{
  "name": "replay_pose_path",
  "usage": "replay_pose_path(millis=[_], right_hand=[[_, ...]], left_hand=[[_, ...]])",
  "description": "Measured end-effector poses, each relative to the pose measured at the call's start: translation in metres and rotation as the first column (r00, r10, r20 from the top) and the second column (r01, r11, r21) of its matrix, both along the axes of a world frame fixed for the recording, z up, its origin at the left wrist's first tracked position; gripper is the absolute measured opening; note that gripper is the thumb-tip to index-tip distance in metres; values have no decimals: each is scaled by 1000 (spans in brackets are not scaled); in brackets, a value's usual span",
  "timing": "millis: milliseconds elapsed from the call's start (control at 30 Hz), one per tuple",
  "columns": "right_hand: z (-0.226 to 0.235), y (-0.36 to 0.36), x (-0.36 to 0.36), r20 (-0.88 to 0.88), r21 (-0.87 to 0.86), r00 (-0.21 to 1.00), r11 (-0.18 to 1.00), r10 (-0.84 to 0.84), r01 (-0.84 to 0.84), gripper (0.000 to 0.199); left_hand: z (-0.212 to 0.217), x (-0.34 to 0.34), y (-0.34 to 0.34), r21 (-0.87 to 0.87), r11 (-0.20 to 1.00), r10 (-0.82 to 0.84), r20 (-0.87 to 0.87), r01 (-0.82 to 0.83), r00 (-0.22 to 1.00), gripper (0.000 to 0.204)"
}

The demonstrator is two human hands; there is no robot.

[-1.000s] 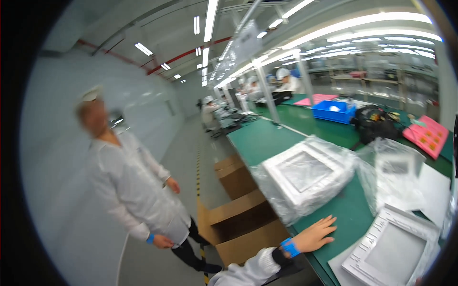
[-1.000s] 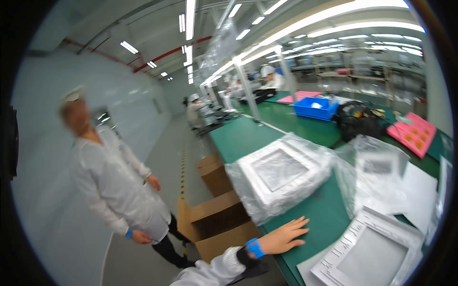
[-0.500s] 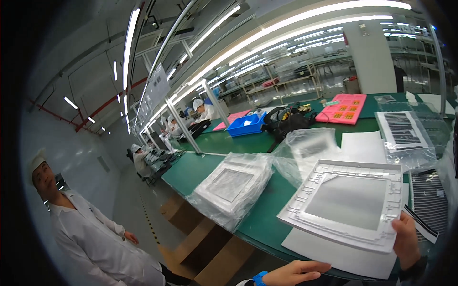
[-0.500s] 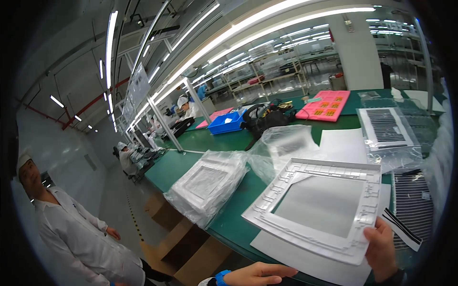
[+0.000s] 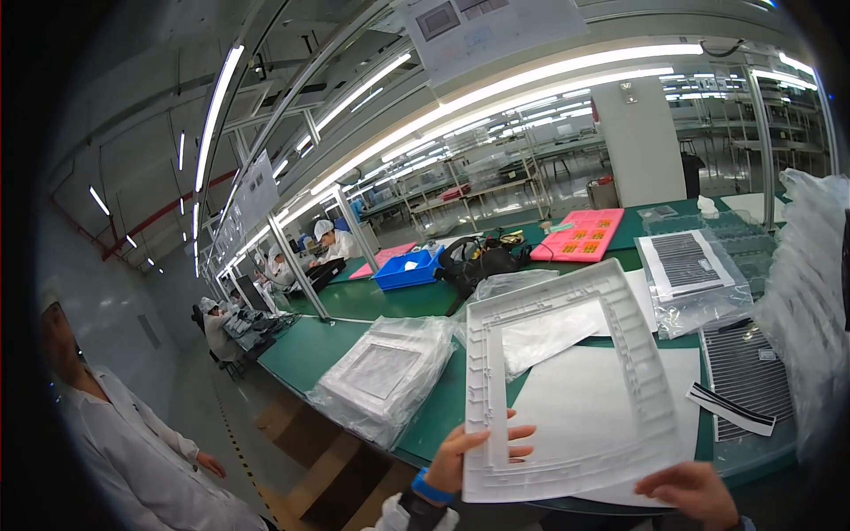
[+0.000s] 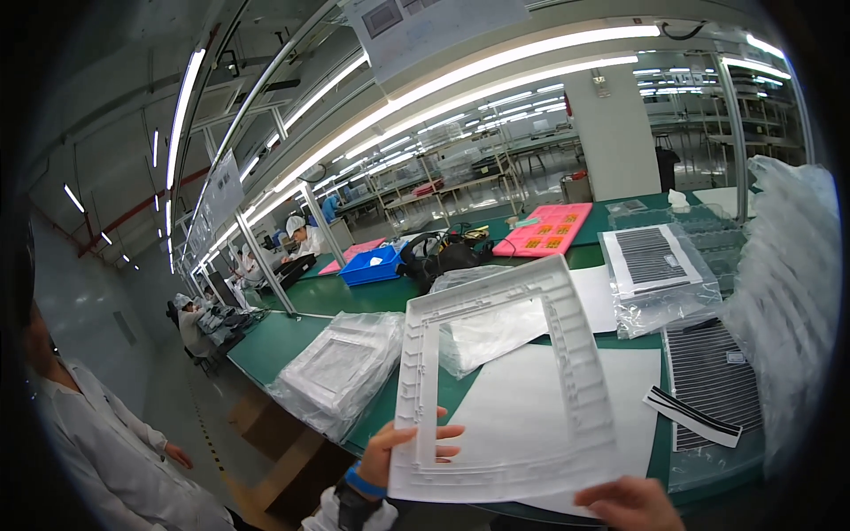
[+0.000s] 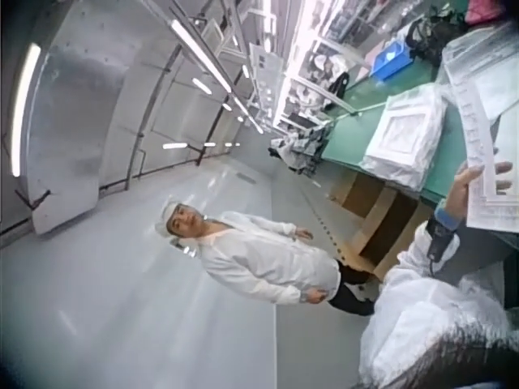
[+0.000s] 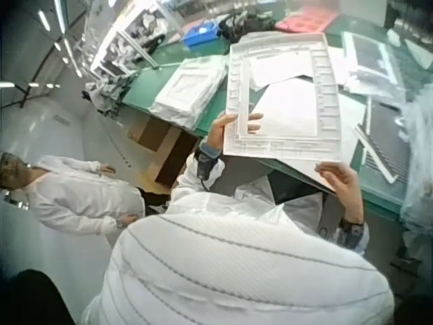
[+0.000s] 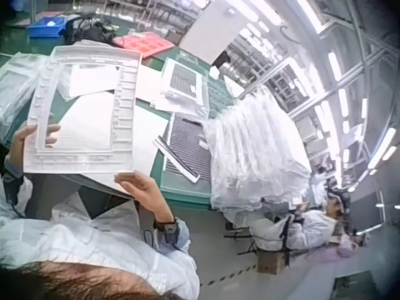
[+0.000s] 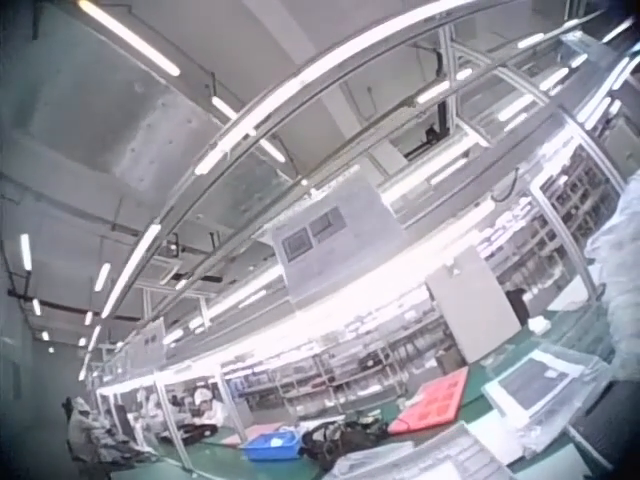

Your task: The person removes a frame from a plastic bag and peels a black adhesive strip from a sheet. They apply the strip along the inner edge of the frame by hand before peeling and applying another strip to an adjacent side.

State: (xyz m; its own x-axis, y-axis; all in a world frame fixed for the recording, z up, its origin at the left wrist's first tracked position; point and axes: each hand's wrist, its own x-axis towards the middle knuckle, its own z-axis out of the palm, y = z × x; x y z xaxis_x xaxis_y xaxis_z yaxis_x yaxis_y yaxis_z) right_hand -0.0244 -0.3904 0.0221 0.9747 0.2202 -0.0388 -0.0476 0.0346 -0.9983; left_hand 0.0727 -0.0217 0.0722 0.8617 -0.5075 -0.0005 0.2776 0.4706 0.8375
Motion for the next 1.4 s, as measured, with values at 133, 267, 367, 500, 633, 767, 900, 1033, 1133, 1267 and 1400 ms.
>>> replay_pose_path(millis=[133, 267, 367, 500, 633, 767, 900, 1033, 1133, 1267, 1400], right_hand=[[6, -35, 6, 19, 285, 949, 911, -316, 298, 42], [3, -20, 35, -146, 571, 984, 804, -100, 166, 67], [-14, -9, 38, -230, 607, 971, 789, 58, 97, 56], [-20, -12, 17, -241, 684, 969, 700, -49, 205, 44], [-13, -4, -12, -323, 706, 839, 479, -438, 521, 40], [-41, 42, -11, -186, 788, 936, 525, -297, 323, 46], [-52, 90, 19, -413, 639, 761, 436, -500, 633, 38], [-40, 39, 2, -586, 593, 810, 678, -6, 434, 37], [-20, -9, -43, -595, 379, 790, 918, 147, 115, 35], [-17, -3, -48, -64, -202, 770, 764, -635, 613, 45], [-33, 20, -14, 281, -482, 759, 597, -588, 641, 59]], left_hand=[[14, 36, 34, 50, 964, -252, -148, 262, 956, 64], [9, 54, 36, -40, 880, -469, -228, 473, 853, 63], [-14, 65, 33, -85, 815, -579, -171, 574, 797, 67], [-56, 77, 28, -114, 852, -518, -41, 511, 855, 71], [-97, 54, 40, 802, 527, -398, 526, -282, 752, 44], [-123, -8, 20, 681, 442, -458, 731, -584, 506, 67], [-96, -42, 1, 683, 409, -208, 716, -605, 667, 73], [-96, -37, 3, 714, 434, -41, 625, -550, 779, 73], [-96, -26, 6, 755, 429, -115, 590, -496, 799, 84], [-96, -23, 10, 722, 399, -168, 664, -565, 729, 103], [-97, -21, 6, 763, 370, -254, 632, -530, 732, 98]])
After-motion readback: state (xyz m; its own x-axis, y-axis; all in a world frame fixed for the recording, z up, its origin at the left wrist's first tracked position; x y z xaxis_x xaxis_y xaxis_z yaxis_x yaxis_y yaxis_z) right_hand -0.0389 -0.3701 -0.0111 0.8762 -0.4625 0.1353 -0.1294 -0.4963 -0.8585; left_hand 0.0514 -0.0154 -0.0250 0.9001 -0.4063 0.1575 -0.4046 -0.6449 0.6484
